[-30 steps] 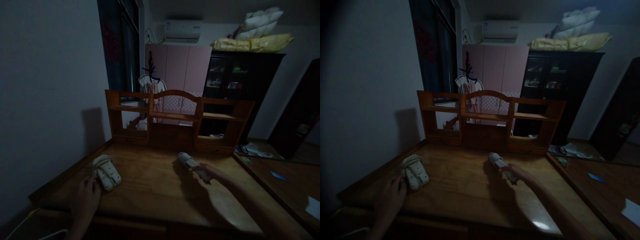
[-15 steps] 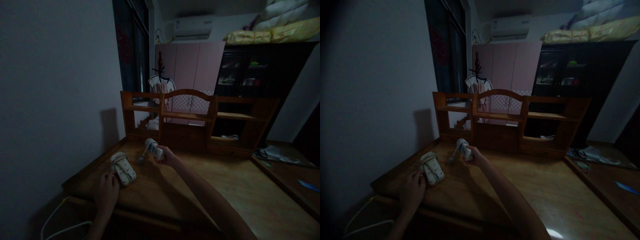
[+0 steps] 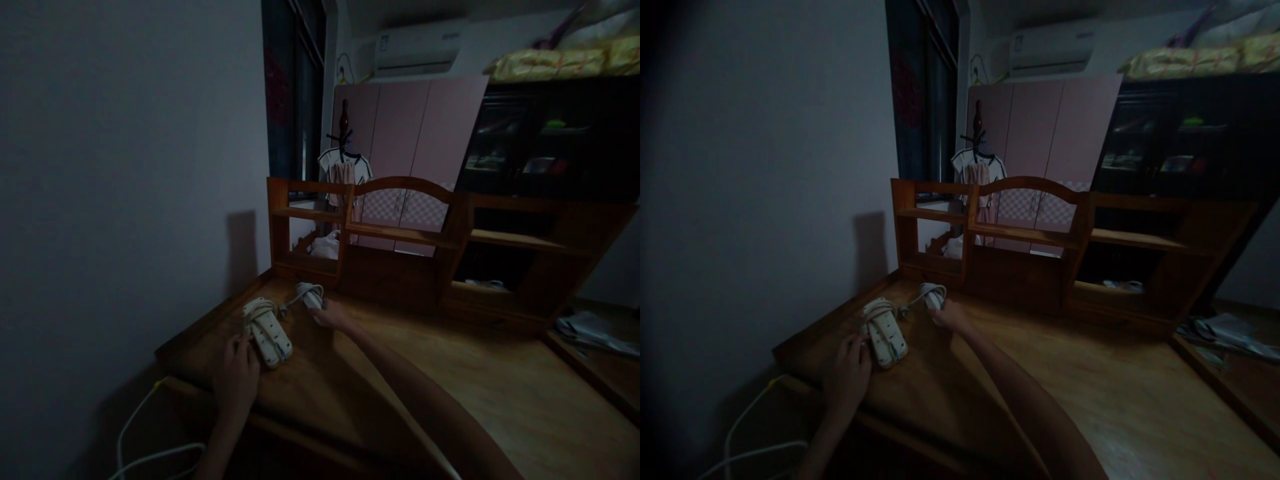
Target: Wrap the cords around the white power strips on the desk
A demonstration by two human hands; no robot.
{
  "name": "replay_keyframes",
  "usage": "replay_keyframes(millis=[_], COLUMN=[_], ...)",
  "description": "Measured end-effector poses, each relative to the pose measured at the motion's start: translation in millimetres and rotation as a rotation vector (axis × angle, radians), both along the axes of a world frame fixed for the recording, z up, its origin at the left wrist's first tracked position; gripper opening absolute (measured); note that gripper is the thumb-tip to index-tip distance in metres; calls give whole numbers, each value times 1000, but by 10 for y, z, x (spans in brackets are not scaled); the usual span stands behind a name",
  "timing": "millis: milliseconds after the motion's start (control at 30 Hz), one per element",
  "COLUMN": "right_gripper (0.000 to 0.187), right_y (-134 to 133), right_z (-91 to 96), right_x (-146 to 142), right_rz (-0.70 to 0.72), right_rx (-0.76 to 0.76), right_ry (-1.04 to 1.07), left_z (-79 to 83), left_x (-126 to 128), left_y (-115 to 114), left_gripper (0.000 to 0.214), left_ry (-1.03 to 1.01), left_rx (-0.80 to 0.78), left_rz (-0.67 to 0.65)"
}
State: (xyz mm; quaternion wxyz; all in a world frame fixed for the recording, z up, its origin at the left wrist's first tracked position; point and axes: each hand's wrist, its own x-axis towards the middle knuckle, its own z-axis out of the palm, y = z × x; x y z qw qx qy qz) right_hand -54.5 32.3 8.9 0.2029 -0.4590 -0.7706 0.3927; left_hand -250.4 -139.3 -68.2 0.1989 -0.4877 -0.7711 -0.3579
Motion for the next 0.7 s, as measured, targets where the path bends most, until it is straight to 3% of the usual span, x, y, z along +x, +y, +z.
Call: replay_keyframes(millis=[167, 367, 500, 700], right_gripper=[54, 70, 75, 49], right_y=[-134, -195, -169, 7], right_z=[-54, -60, -62, -63], right_x=[-129, -174, -189, -233], right_rz=[-50, -13, 20, 23], right_rx=[320, 583, 662, 639], right_ry=[-266, -375, -394, -395], left_z=[0, 52, 72, 45], left_x=[4, 49, 53, 29], left_y=[8, -14, -15, 9], left_gripper=[29, 29, 27, 28], left_ry=[-34, -42, 0, -3], left_rx=[12, -18, -32, -29], left_rz=[3, 8, 24, 49])
